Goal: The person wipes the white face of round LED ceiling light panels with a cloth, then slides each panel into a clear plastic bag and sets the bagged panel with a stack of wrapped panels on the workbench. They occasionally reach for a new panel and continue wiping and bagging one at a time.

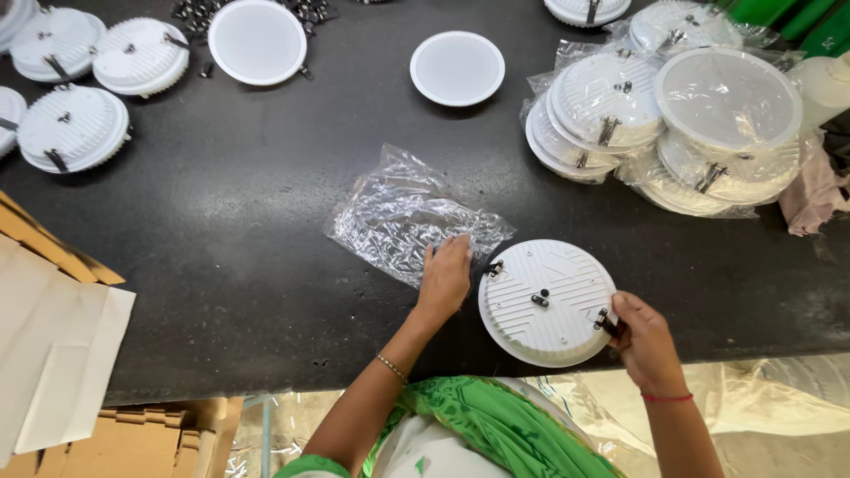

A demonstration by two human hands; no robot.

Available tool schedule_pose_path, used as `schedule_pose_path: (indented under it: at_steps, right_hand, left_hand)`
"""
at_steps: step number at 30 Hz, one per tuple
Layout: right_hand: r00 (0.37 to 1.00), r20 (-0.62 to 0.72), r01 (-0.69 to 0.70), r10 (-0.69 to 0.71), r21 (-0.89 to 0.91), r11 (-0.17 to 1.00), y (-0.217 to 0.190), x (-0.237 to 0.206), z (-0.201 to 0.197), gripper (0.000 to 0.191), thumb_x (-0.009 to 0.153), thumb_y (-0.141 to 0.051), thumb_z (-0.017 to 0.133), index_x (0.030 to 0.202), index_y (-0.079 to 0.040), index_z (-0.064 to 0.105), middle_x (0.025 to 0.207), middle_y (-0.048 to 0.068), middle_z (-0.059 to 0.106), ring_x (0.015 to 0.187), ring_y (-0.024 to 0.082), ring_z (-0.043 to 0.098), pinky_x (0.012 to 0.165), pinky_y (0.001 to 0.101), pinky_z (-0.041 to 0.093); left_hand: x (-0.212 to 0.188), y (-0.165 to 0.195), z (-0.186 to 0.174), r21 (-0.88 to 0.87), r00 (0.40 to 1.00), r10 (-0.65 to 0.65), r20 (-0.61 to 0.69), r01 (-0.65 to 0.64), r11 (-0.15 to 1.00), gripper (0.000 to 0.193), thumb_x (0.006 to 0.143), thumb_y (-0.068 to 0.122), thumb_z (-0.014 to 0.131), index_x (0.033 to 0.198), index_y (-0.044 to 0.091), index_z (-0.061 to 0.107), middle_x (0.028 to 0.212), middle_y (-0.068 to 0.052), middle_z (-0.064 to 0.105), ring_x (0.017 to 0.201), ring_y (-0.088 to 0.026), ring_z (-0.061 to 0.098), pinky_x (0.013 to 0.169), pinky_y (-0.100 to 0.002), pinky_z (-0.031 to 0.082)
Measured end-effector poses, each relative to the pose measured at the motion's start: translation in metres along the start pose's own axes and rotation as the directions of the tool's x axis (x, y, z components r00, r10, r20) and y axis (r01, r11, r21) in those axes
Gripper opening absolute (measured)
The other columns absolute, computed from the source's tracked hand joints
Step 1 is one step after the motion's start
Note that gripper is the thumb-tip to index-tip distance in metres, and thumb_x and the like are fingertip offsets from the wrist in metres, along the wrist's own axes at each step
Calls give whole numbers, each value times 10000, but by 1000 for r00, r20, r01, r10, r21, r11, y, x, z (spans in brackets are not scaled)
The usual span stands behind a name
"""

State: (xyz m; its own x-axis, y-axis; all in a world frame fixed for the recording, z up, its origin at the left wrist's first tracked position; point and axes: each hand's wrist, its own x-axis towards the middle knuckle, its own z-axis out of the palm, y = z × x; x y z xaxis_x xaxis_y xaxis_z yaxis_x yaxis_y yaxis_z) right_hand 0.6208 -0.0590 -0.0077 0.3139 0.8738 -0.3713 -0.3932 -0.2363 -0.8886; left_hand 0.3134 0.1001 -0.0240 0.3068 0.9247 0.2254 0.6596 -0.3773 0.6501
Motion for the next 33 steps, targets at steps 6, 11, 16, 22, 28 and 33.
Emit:
schedule_pose_path:
  at_steps: [6, 11, 16, 22, 28, 33]
  right_hand:
    - [998, 40, -56, 57, -28, 998, -14, 8, 21, 266, 1072, -233, 511, 1139, -43, 685, 972, 6, 718, 831, 87, 654, 701, 287, 538]
    - [991, 119, -61, 67, -52, 997, -13, 25, 35, 249, 1067, -233, 525, 1135, -50, 679, 973, 10, 718, 842, 100, 667, 734, 314, 563]
    - [975, 189, -107, 114, -49, 993, 7, 42, 68, 237, 1039, -218, 534, 1138, -60, 680, 966, 8, 721, 827, 109, 672, 746, 342, 586]
    - [975, 219, -49, 45, 15, 999, 13, 52, 107, 256, 1061, -205, 521, 1200, -27, 643, 999, 32, 726, 859, 117, 687, 784, 338, 599]
    - [959, 274, -45, 72, -105, 993, 20, 54, 137, 302, 1065, -165, 545, 1295, -2, 652, 1034, 72, 721, 878, 151, 679, 759, 329, 559]
    - [940, 342, -2, 0, 6, 1000, 32, 74, 158, 318, 1064, -170, 482, 1257, 50, 608, 1130, 132, 719, 969, 195, 716, 843, 338, 601]
  left_hand:
    - [1, 10, -26, -232, 998, -51, -35, 41, 972, 387, 1071, 259, 504, 1408, 88, 586, 1472, -207, 566, 1373, -394, 527, 1135, -501, 433]
    - [-8, 29, -35, -239, 990, -126, 65, 138, 961, 430, 1059, 280, 473, 1445, 116, 567, 1569, -174, 443, 1427, -390, 411, 1145, -502, 350]
    - [-21, 53, -29, 40, 996, 81, -45, -79, 996, 432, 1052, 246, 484, 1431, 58, 572, 1539, -161, 502, 1456, -373, 422, 1199, -533, 267]
    - [-29, 57, -32, -77, 994, 60, -93, -68, 995, 443, 1070, 215, 467, 1450, -5, 529, 1540, -182, 506, 1478, -350, 412, 1226, -481, 284]
    - [-24, 76, -35, -70, 986, 120, -114, -128, 989, 460, 1080, 202, 438, 1481, -16, 497, 1569, -193, 479, 1488, -352, 404, 1233, -485, 265]
    - [-41, 101, -51, -194, 986, 162, -50, -169, 966, 471, 1104, 209, 399, 1518, -5, 466, 1602, -197, 452, 1513, -346, 391, 1262, -474, 248]
